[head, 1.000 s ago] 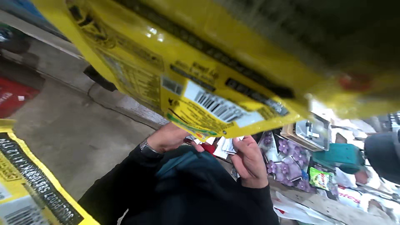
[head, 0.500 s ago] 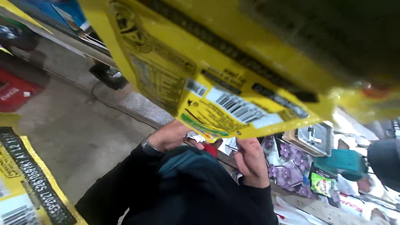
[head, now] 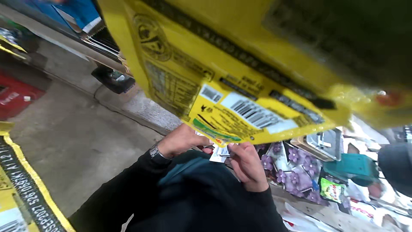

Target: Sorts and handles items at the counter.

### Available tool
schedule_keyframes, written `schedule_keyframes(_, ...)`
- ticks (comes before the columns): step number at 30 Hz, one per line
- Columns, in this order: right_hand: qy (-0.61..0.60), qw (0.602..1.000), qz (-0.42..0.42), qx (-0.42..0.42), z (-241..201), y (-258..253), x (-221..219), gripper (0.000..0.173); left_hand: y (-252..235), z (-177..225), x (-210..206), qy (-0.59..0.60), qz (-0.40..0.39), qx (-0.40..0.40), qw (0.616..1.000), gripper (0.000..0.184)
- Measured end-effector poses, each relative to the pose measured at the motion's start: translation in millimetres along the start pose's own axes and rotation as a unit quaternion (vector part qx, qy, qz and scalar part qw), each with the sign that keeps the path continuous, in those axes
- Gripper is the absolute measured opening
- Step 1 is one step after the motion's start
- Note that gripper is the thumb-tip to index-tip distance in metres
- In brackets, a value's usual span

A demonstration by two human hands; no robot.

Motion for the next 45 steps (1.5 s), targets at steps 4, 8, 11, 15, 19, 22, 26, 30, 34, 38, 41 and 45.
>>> schedule_keyframes(4, -0.025, 0.999, 0.022, 0.008, -5, -2, 9, 0.024, 3, 0, -2, 0.035, -0.014, 0.017, 0.999, 0.045)
schedule_keyframes(8, -0.023, 1.000, 0.013, 0.009, -5, -1, 7, 0.026, 7, -1, -1, 0.057, -0.031, 0.029, 0.997, 0.037)
schedule_keyframes(11, -0.005, 1.000, -0.004, -0.004, 1, -1, 0, 0.029, 5, -2, -2, 0.022, -0.021, 0.030, 0.999, 0.040)
schedule_keyframes(15, -0.029, 1.000, 0.009, -0.003, 0, -2, 5, 0.026, 5, -3, -4, 0.021, -0.024, 0.035, 0.999, 0.043)
schedule_keyframes(19, -0.042, 0.998, 0.049, 0.013, -9, -1, 20, 0.027, 6, 1, -5, 0.058, -0.052, 0.038, 0.996, 0.032)
schedule_keyframes(22, -0.041, 0.998, 0.049, 0.017, -12, 0, 21, 0.027, 8, 1, -3, 0.075, -0.046, 0.042, 0.995, 0.028)
schedule_keyframes(26, -0.015, 0.999, 0.038, 0.014, -9, 0, 15, 0.028, 6, 0, -5, 0.065, -0.043, 0.032, 0.996, 0.035)
schedule_keyframes(30, 0.008, 0.999, 0.034, 0.023, -10, 0, 13, 0.028, 5, -5, -4, 0.046, -0.036, 0.032, 0.998, 0.038)
schedule_keyframes(34, 0.021, 0.999, 0.039, 0.028, -12, 0, 16, 0.028, 5, -5, -3, 0.043, -0.035, 0.029, 0.998, 0.040)
schedule_keyframes(38, 0.034, 0.999, 0.027, 0.024, -11, 0, 14, 0.030, 6, -4, -5, 0.043, -0.044, 0.032, 0.998, 0.043)
schedule_keyframes(41, 0.047, 0.998, 0.017, 0.026, -10, 0, 11, 0.029, 6, -6, -8, 0.043, -0.047, 0.033, 0.997, 0.043)
schedule_keyframes(45, 0.039, 0.997, 0.048, 0.042, -13, -1, 19, 0.028, 6, -7, -5, 0.062, -0.024, 0.053, 0.996, 0.028)
Point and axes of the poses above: each hand's wrist, its own y-axis away from the middle knuckle, its own x-axis out of the back of the hand, z = x × y, the point moved 10 cm from there along -y, towards the middle knuckle, and after that the axes turned 8 degrees about y, right-handed, at the moved point
